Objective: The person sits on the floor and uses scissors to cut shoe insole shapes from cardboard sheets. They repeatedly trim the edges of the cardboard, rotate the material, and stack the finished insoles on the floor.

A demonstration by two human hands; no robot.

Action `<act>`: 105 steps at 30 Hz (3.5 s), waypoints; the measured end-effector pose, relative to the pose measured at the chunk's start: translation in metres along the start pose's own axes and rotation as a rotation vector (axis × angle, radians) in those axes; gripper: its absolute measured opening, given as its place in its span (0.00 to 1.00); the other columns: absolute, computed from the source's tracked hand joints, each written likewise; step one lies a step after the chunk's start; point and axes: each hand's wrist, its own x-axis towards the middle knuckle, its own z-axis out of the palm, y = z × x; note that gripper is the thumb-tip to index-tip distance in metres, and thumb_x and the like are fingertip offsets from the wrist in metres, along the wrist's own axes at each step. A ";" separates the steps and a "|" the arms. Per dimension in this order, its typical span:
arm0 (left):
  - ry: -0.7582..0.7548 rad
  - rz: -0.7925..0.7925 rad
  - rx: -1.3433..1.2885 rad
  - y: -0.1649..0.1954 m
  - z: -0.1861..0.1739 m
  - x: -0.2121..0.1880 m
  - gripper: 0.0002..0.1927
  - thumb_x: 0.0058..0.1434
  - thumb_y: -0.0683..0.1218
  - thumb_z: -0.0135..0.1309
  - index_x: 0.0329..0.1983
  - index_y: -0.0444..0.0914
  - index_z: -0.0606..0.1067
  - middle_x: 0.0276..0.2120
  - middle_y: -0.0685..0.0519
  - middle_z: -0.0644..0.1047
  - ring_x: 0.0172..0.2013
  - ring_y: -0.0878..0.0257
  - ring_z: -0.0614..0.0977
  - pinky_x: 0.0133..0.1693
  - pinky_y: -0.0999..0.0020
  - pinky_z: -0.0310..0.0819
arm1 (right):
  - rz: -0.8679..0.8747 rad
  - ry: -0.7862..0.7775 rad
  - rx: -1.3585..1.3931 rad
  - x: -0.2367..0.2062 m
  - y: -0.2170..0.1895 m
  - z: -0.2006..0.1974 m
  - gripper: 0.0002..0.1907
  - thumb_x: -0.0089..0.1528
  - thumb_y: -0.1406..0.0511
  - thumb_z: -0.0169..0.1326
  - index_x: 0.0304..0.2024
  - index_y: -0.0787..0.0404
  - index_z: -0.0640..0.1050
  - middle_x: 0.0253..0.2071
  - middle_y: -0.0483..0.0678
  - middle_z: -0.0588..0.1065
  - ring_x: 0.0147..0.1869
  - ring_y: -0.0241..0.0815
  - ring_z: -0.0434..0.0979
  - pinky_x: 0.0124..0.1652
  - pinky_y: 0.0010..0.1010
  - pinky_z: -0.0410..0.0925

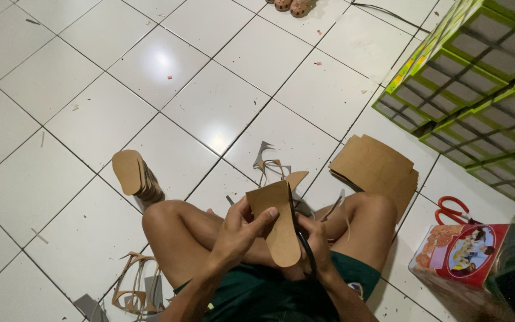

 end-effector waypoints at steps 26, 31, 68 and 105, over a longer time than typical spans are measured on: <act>-0.121 -0.068 0.115 0.000 -0.023 0.015 0.23 0.62 0.52 0.60 0.54 0.33 0.76 0.36 0.48 0.80 0.35 0.64 0.80 0.32 0.70 0.73 | 0.063 -0.060 -0.224 -0.002 -0.015 -0.010 0.13 0.61 0.61 0.55 0.33 0.66 0.80 0.20 0.49 0.78 0.21 0.38 0.78 0.23 0.29 0.69; 0.030 -0.024 0.156 0.001 -0.015 0.013 0.24 0.65 0.58 0.56 0.50 0.33 0.79 0.36 0.48 0.83 0.38 0.64 0.85 0.39 0.72 0.79 | 0.113 -0.069 -0.211 -0.001 -0.021 -0.008 0.12 0.60 0.62 0.56 0.35 0.67 0.80 0.22 0.52 0.80 0.25 0.41 0.81 0.28 0.31 0.72; -0.122 0.007 0.242 0.015 -0.024 0.011 0.23 0.63 0.57 0.57 0.49 0.33 0.78 0.34 0.48 0.83 0.34 0.65 0.85 0.35 0.70 0.79 | -0.060 -0.098 -0.112 0.007 -0.020 -0.006 0.11 0.59 0.64 0.52 0.36 0.68 0.78 0.28 0.51 0.79 0.29 0.41 0.79 0.32 0.30 0.72; 0.511 0.308 -0.615 -0.024 0.053 0.016 0.28 0.68 0.40 0.49 0.71 0.37 0.61 0.56 0.45 0.73 0.49 0.60 0.79 0.48 0.69 0.78 | -0.002 0.072 -0.145 0.012 0.012 0.029 0.29 0.66 0.44 0.49 0.40 0.66 0.77 0.24 0.51 0.74 0.27 0.40 0.74 0.29 0.32 0.68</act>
